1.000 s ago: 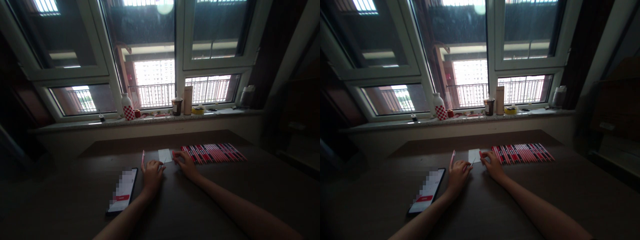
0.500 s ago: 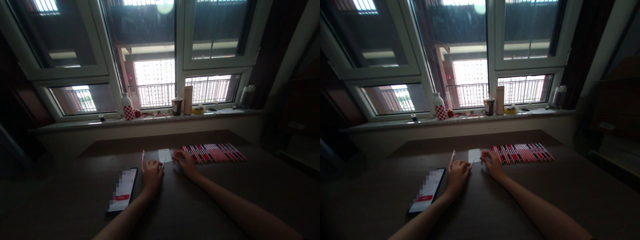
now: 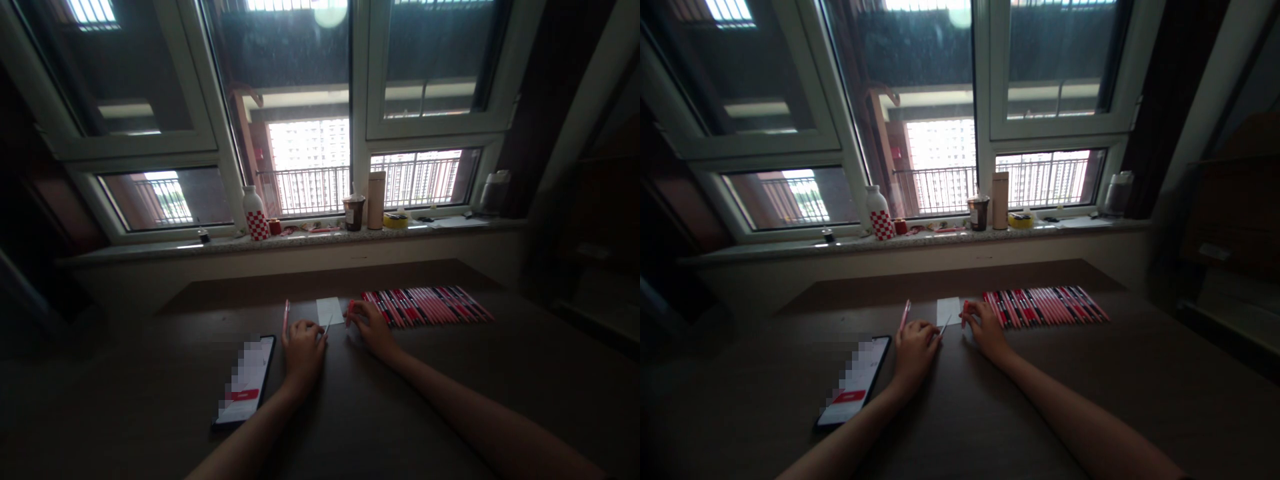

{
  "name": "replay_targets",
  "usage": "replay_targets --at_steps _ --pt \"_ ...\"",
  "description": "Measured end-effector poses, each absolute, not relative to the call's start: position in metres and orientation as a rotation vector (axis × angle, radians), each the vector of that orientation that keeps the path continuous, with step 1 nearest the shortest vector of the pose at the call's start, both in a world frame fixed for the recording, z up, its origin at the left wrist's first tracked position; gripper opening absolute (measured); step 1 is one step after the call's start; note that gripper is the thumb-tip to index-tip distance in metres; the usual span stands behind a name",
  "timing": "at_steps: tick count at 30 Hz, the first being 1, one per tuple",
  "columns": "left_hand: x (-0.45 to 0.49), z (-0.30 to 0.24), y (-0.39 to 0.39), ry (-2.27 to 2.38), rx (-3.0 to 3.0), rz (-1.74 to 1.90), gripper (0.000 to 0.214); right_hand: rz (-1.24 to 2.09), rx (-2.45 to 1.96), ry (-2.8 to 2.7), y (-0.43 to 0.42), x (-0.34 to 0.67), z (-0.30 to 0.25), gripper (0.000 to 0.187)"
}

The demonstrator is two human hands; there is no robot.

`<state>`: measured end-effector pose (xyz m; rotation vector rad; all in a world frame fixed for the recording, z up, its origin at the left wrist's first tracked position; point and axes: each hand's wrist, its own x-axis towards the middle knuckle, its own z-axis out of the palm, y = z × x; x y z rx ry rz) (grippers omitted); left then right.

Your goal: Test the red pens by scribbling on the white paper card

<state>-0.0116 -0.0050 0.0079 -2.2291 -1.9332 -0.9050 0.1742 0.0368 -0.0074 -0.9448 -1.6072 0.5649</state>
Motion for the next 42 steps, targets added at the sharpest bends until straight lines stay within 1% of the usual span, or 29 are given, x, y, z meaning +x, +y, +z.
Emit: replay_targets --at_steps 8,13,21,27,35,42 --pt "-0.012 0.008 -0.005 -1.947 -2.228 -0.896 0.018 0.563 -1.042 -1.744 0.038 0.173 -0.011 0.01" --pt "-0.012 0.007 -0.005 -1.94 -2.23 -0.895 0.018 0.664 -0.925 -1.662 0.041 0.173 -0.014 0.012" --pt "-0.011 0.009 -0.006 -1.963 -2.229 -0.876 0.017 0.663 -0.906 -1.625 0.038 0.173 -0.01 0.013" --pt "-0.011 0.01 -0.006 -1.968 -2.23 -0.875 0.017 0.553 -0.969 -1.656 0.037 0.173 -0.009 0.017" --pt "-0.012 0.007 -0.005 -1.947 -2.242 -0.897 0.016 0.306 -1.042 -1.9 0.034 0.174 -0.004 0.016" --pt "-0.012 0.007 -0.005 -1.937 -2.253 -0.899 0.017 0.241 -1.12 -1.99 0.037 0.175 -0.013 0.019"
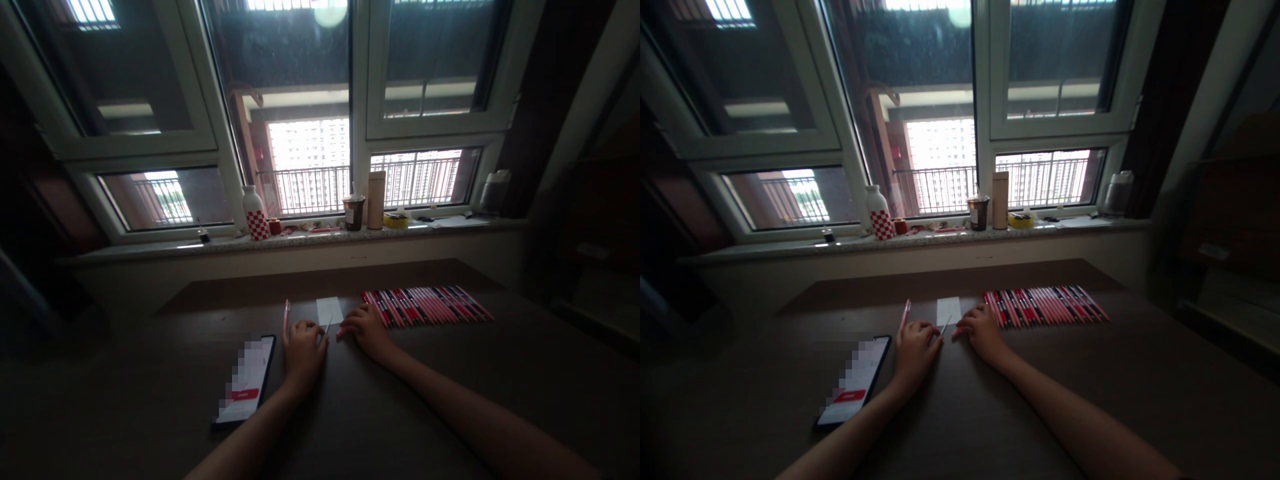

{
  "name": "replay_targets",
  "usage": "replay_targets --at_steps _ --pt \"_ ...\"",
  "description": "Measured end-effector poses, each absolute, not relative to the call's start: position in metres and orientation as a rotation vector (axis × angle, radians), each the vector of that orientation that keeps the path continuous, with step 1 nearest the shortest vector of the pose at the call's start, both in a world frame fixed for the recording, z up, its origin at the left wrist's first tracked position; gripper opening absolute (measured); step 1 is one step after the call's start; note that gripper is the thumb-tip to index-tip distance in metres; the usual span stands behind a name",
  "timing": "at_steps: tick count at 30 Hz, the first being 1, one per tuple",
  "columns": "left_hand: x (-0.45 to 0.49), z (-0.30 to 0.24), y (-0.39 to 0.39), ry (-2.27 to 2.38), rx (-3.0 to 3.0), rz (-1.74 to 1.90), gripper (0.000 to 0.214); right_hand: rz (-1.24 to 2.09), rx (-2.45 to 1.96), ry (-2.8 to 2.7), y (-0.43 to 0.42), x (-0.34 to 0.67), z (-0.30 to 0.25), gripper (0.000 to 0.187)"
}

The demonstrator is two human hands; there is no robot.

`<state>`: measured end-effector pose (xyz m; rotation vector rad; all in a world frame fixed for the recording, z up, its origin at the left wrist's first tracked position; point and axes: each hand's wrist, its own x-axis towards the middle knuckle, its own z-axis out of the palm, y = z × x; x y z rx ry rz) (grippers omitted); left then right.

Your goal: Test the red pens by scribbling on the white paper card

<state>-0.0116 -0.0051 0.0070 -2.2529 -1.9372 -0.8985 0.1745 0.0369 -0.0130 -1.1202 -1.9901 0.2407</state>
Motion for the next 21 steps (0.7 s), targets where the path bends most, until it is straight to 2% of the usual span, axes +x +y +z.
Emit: replay_targets --at_steps 11,21 --pt "-0.0112 0.0058 -0.0036 -1.94 -2.259 -0.896 0.018 0.259 -1.125 -2.008 0.0378 0.1741 -0.0142 0.027" --pt "-0.011 0.005 -0.003 -1.908 -2.297 -0.921 0.016 0.296 -1.115 -1.973 0.04 0.1742 -0.0149 0.024"
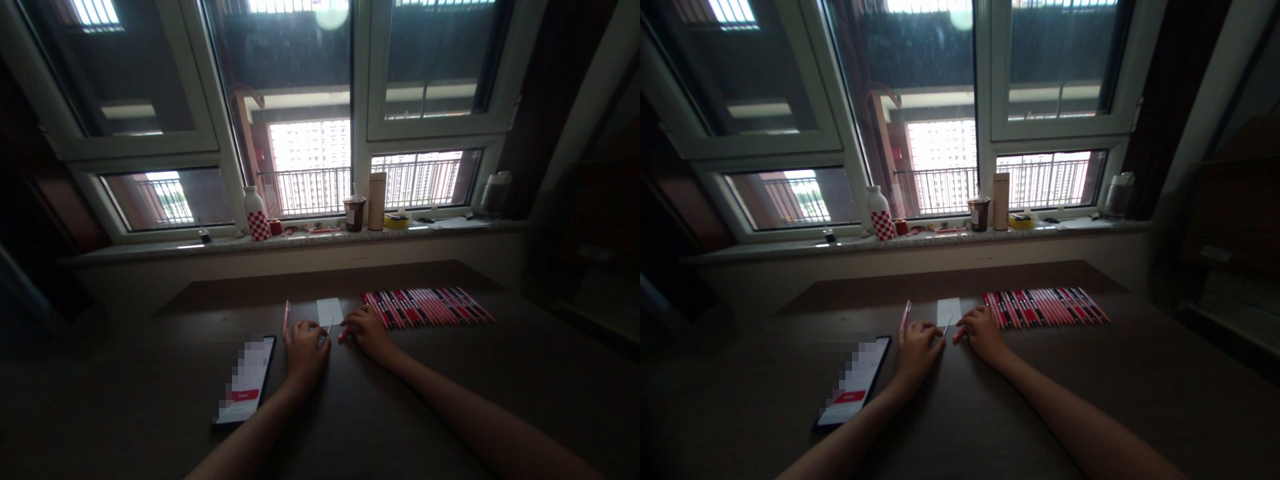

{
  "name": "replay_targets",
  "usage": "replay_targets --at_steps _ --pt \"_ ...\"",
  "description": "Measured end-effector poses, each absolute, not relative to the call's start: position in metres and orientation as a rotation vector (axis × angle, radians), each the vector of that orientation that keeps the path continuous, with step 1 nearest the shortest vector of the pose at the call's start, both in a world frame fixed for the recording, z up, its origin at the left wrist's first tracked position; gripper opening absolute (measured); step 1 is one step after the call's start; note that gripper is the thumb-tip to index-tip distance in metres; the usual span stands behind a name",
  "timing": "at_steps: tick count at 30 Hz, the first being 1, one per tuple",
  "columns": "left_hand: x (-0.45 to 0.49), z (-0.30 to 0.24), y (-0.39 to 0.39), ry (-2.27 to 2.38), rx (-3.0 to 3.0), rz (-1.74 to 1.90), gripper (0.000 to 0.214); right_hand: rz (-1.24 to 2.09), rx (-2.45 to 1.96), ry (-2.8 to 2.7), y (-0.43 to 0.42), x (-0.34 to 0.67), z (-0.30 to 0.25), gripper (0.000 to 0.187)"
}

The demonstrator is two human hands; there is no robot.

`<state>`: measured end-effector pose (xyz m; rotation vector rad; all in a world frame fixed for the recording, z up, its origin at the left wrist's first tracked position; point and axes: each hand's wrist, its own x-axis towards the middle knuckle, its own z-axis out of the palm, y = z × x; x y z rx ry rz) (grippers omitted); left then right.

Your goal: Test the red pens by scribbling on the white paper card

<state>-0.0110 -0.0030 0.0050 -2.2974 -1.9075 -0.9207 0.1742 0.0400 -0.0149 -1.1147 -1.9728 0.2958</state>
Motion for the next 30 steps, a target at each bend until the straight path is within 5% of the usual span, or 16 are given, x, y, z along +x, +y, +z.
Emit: replay_targets --at_steps 30 --pt "-0.0071 0.0057 -0.0012 -1.83 -2.293 -0.955 0.012 0.236 -1.056 -1.97 0.0357 0.1724 -0.0087 0.019"
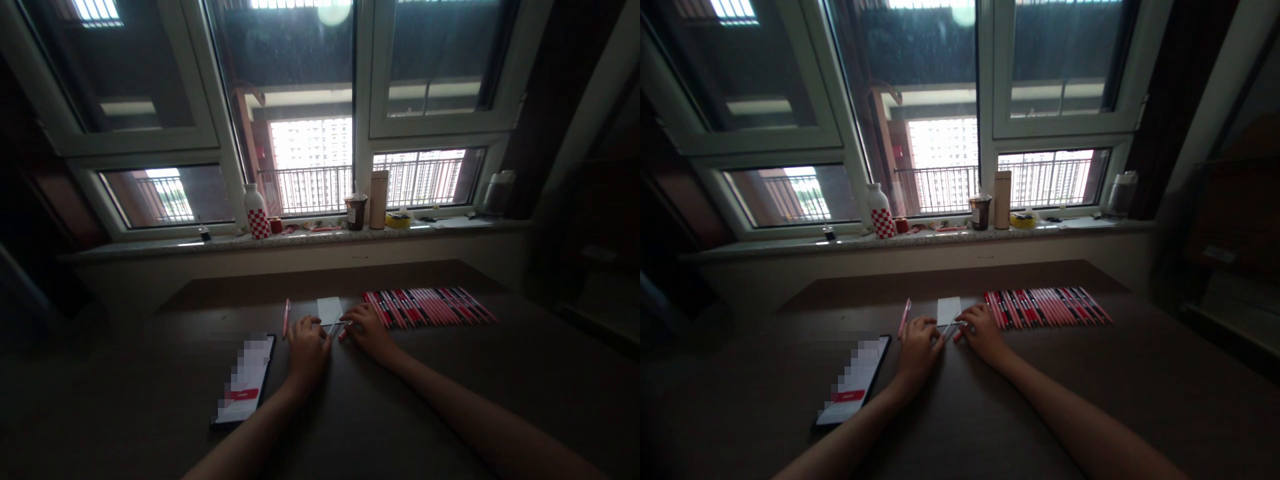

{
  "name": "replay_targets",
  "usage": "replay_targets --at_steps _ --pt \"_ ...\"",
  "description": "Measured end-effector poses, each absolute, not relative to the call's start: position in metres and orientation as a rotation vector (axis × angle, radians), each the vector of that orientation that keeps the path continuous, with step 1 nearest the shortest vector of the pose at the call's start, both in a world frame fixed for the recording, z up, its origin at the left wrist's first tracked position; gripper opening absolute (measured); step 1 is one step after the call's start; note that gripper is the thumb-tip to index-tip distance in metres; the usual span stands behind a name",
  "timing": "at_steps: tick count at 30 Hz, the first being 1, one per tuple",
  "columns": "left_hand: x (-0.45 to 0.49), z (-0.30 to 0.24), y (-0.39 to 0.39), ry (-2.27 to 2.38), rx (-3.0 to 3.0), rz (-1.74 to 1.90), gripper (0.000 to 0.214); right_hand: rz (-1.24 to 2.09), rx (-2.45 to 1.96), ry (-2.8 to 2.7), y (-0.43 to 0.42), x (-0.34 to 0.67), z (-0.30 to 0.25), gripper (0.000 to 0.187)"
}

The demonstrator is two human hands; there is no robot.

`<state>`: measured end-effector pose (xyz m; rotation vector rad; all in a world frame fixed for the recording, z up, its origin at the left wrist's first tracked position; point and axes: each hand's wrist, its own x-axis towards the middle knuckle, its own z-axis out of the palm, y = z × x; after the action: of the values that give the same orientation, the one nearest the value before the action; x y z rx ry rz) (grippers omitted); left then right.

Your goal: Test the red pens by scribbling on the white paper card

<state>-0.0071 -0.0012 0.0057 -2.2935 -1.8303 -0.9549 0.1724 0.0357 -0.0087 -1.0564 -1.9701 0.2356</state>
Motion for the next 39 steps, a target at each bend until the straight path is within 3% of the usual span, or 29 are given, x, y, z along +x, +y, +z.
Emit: replay_targets --at_steps 7,24,29,39 --pt "-0.0064 0.0033 -0.0008 -1.759 -2.314 -1.018 0.011 0.171 -0.98 -2.013 0.0334 0.1726 -0.008 0.024" --pt "-0.0085 0.005 -0.0022 -1.779 -2.245 -1.063 0.014 0.161 -1.02 -2.02 0.0368 0.1713 -0.0136 0.012" --pt "-0.0091 0.0053 -0.003 -1.87 -2.165 -0.968 0.023 0.105 -1.121 -1.94 0.0377 0.173 -0.0133 0.013" --pt "-0.0086 0.0035 -0.0021 -1.897 -2.161 -0.831 0.021 0.089 -1.182 -1.898 0.0415 0.1759 -0.0169 0.013"
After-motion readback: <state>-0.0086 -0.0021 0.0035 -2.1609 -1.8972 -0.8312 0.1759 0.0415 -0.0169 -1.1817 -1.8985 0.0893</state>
